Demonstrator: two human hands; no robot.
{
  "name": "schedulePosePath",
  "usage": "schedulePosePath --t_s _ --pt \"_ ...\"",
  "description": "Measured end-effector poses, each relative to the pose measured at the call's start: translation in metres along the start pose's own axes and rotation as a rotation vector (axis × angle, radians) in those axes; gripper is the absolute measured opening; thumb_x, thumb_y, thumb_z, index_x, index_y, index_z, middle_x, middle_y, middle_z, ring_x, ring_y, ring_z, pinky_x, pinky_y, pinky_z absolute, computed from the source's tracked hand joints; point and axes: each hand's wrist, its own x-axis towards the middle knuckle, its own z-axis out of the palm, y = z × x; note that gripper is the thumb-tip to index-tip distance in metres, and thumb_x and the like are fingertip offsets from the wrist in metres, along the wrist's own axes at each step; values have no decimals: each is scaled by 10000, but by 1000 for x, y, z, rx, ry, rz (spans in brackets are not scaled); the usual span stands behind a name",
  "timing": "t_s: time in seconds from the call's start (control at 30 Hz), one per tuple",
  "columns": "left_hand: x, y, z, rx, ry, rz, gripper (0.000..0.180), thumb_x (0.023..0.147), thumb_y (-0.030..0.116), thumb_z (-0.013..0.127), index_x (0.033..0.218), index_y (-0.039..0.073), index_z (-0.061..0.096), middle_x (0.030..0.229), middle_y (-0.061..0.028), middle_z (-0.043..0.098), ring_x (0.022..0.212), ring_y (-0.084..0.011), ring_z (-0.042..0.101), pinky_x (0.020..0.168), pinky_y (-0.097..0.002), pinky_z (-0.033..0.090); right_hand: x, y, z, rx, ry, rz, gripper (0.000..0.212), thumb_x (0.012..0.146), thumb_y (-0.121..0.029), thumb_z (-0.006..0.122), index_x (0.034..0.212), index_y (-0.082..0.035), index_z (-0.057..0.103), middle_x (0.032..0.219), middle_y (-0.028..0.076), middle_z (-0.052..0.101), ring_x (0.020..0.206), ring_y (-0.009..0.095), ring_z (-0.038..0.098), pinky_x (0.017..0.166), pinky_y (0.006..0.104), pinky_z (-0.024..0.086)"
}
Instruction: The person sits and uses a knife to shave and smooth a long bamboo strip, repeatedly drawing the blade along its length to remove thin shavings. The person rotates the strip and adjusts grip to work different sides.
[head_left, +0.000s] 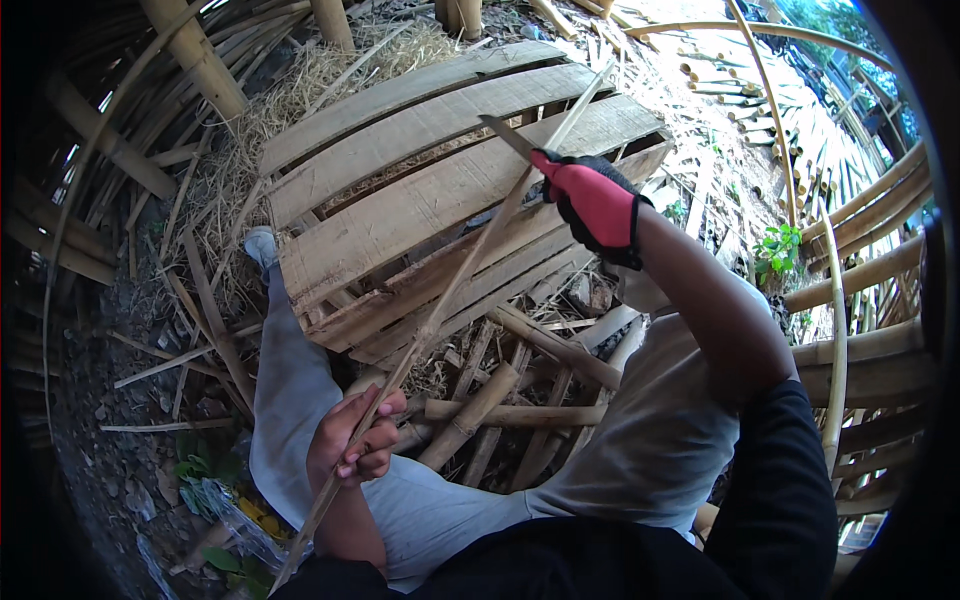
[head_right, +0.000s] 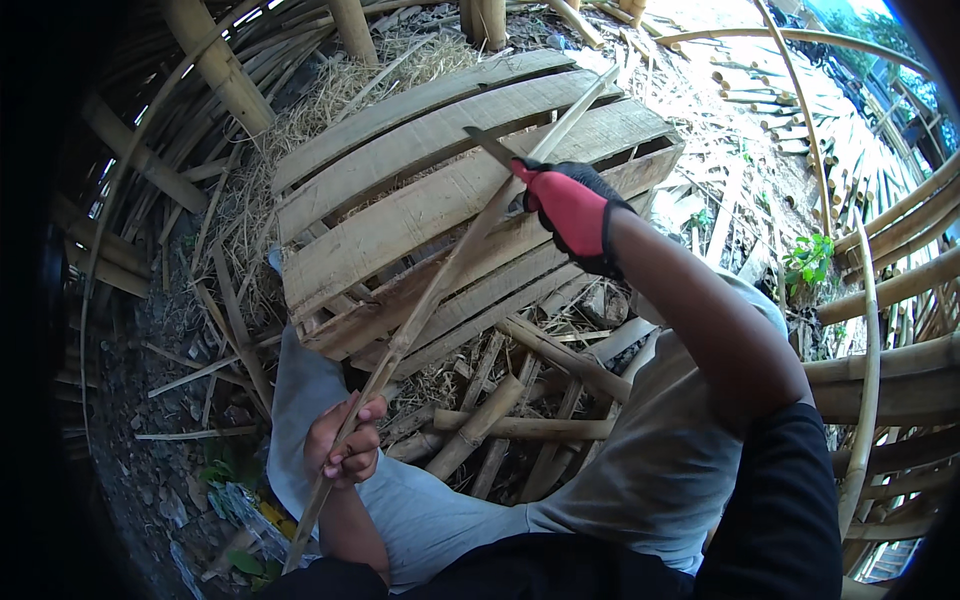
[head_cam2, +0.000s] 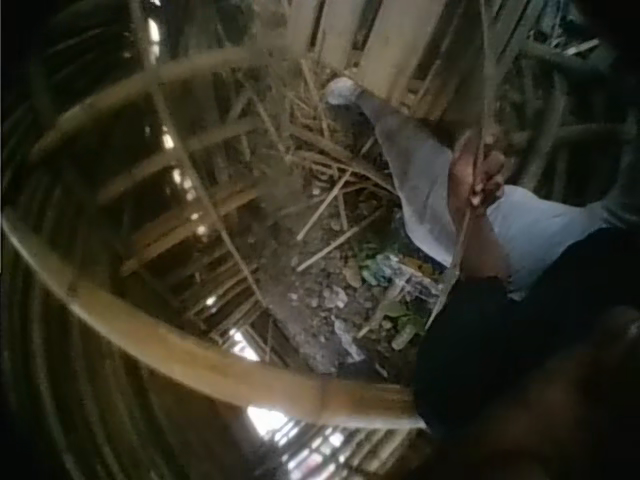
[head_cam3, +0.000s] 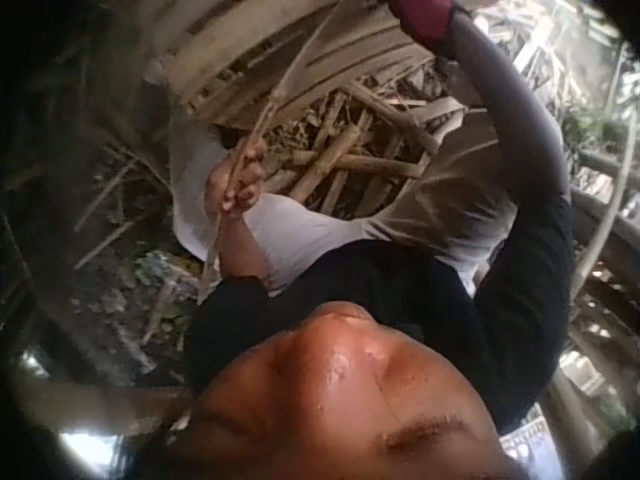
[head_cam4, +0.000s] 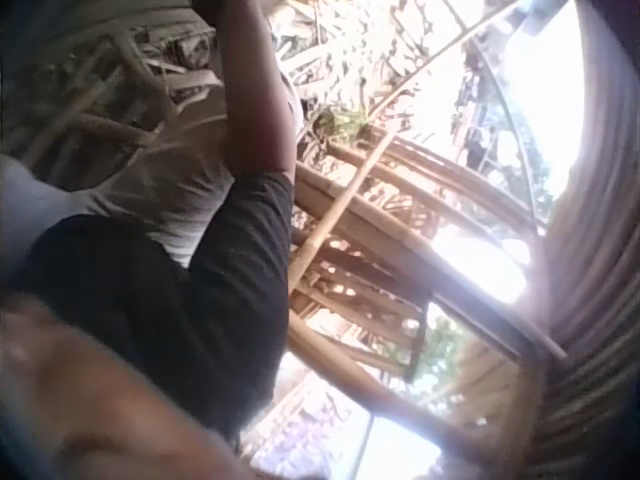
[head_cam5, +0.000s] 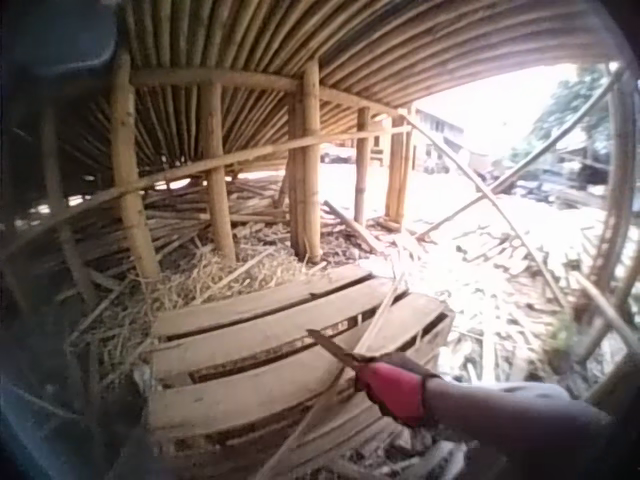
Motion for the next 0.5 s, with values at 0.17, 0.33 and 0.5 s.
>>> schedulePosePath --t_s 0.17,0.33,0.5 --pt "0 1 -3 -187 -107 -5 291 1095 333 249 1000 86 369 461 12 399 265 -44 351 255 -173 203 -40 41 51 -107 -210 -143 391 985 -470 531 796 -134 595 610 -72 436 497 63 340 465 266 254" --pt "3 -7 7 -287 -122 -11 260 1092 294 245 992 81 356 470 -7 412 271 -49 372 249 -168 202 -13 24 30 -141 -21 -105 340 984 -371 497 789 -103 574 556 -44 439 423 89 388 410 284 301" --pt "1 -3 -3 -283 -136 -21 228 1087 262 249 995 85 357 473 -15 424 271 -61 391 243 -176 205 -23 25 36 -59 -120 40 360 995 -387 465 799 -107 580 551 -42 429 441 88 404 433 272 325"
